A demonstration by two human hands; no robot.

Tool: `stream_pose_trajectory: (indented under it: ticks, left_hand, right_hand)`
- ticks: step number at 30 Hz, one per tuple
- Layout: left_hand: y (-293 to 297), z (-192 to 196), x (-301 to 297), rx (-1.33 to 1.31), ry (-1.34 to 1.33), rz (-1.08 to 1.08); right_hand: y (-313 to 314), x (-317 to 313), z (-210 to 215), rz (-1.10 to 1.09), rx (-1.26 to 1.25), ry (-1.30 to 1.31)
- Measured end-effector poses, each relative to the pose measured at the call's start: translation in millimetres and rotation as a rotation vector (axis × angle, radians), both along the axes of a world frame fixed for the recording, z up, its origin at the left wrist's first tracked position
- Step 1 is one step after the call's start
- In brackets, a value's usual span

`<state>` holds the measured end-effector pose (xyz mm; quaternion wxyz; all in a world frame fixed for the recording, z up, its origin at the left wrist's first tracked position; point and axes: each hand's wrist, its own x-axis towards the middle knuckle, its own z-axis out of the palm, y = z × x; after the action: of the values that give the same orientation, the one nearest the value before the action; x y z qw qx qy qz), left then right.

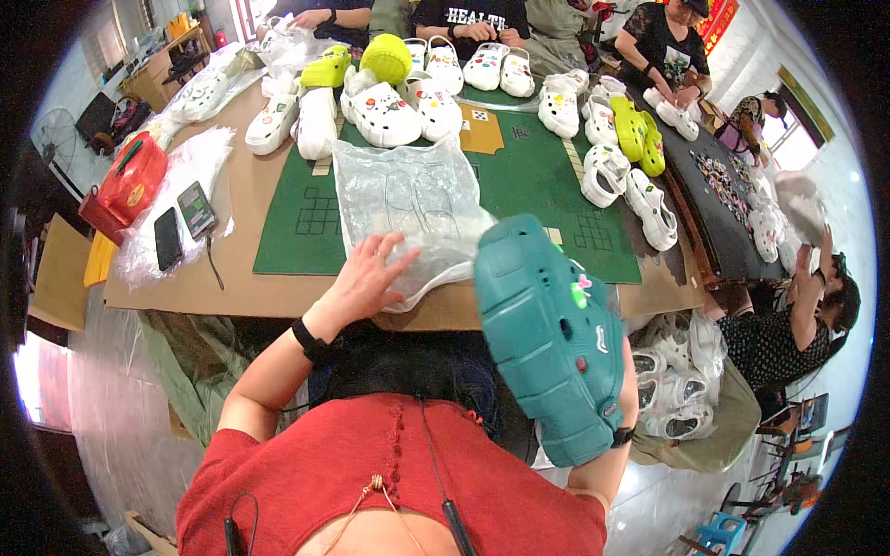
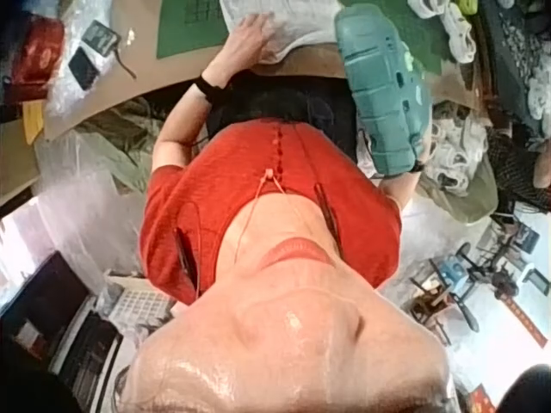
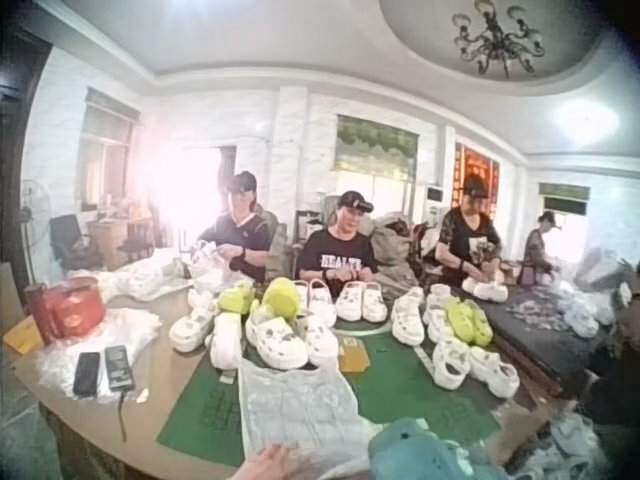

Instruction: Placing decorative clogs into individual plastic bags and arranging them on a table.

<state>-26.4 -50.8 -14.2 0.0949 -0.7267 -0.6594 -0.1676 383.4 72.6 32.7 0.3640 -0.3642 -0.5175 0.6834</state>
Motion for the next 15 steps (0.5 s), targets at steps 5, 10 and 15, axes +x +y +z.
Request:
stream_pose_trajectory:
  ticks: [5, 10, 15]
  left_hand:
    - [22.0, -5.8, -5.6, 0.016, -0.029, 0.070]
    - [53.3, -86.2, -26.1, 0.089, -0.977, -0.240]
    - [28.1, -38.5, -36.3, 0.193, -0.480, 0.168]
  right_hand:
    - [-9.4, -50.0, 11.9, 0.188, 0.046, 0.077]
    - [9.2, -125.2, 47.7, 0.669, 0.184, -0.115]
    - [37.3, -135.1, 32.5, 0.767, 0.307, -0.293]
